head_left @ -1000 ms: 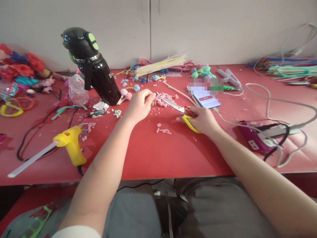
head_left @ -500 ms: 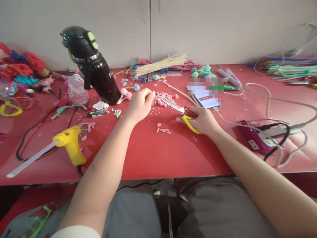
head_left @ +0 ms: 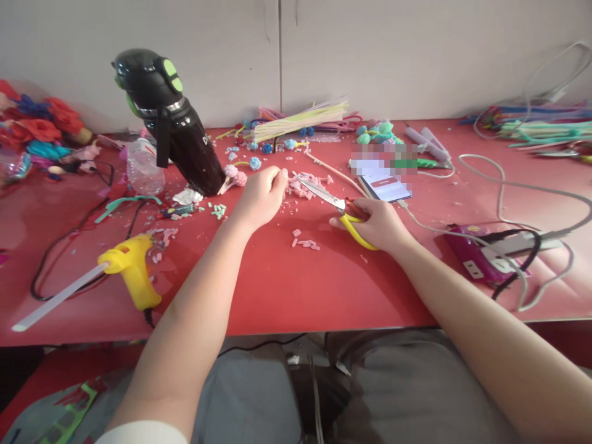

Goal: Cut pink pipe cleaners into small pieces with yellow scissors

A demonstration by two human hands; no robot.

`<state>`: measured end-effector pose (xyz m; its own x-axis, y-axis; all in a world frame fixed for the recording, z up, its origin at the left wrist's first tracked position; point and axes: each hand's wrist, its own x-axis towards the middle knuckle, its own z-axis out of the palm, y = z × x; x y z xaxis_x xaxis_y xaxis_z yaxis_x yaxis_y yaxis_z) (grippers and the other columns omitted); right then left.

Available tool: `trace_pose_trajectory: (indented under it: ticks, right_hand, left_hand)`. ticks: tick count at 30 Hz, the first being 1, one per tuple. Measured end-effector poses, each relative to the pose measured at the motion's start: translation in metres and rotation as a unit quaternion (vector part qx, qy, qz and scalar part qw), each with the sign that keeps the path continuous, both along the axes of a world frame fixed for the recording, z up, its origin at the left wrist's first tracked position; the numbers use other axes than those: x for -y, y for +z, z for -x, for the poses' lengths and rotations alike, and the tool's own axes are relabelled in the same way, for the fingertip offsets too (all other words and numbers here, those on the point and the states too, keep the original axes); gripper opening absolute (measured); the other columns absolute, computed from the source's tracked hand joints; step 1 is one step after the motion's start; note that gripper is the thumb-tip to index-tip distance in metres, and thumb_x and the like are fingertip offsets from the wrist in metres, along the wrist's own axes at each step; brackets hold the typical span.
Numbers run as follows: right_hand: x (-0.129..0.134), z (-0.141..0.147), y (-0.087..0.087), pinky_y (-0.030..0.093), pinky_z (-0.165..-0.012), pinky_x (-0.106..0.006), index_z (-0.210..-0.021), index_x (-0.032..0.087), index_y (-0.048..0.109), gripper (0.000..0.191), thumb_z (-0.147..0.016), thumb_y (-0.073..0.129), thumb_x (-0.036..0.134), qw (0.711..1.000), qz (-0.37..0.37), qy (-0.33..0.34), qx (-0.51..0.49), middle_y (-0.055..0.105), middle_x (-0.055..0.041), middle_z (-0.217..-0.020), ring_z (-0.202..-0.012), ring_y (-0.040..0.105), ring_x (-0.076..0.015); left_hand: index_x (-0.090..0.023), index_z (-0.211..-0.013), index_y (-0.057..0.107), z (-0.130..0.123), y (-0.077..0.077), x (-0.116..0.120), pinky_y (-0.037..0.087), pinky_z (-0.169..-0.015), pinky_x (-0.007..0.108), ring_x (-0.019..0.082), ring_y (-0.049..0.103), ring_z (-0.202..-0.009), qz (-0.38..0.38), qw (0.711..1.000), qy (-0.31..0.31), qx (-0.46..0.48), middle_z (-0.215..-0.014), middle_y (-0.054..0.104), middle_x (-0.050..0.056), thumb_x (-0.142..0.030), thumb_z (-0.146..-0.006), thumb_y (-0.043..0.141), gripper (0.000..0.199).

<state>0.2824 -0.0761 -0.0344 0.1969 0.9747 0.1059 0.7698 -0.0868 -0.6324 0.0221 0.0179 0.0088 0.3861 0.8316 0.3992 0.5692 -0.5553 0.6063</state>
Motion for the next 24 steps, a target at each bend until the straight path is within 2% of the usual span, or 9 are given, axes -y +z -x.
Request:
trace_pose_trajectory:
  ticks: [6,24]
  right_hand:
    - [-0.001,-0.0007,-0.0007,0.026,-0.063,-0.033,-0.068,0.026,0.033,0.082,-0.062,0.076,0.096,1.0,0.007,-0.001,0.006,0.034,0.0034,-0.068,-0.07,0.03,-0.015]
    - [-0.0041,-0.0015,-0.0035,0.026,-0.061,-0.034,-0.065,0.025,0.034,0.079,-0.065,0.077,0.092,1.0,-0.008,-0.004,0.013,0.036,0.0023,-0.065,-0.069,0.031,-0.0153]
  left_hand:
    - [-0.025,-0.07,0.043,-0.0026,0.0035,0.0037,0.045,-0.073,0.037,0.02,0.057,-0.067,0.015,1.0,0.01,-0.017,-0.069,0.062,0.002,-0.032,-0.115,0.046,0.045]
    - [-0.026,-0.072,0.046,-0.0016,-0.0007,0.0013,0.044,-0.07,0.038,0.02,0.057,-0.065,0.028,0.999,-0.015,-0.007,-0.068,0.062,0.003,-0.042,-0.117,0.043,0.048]
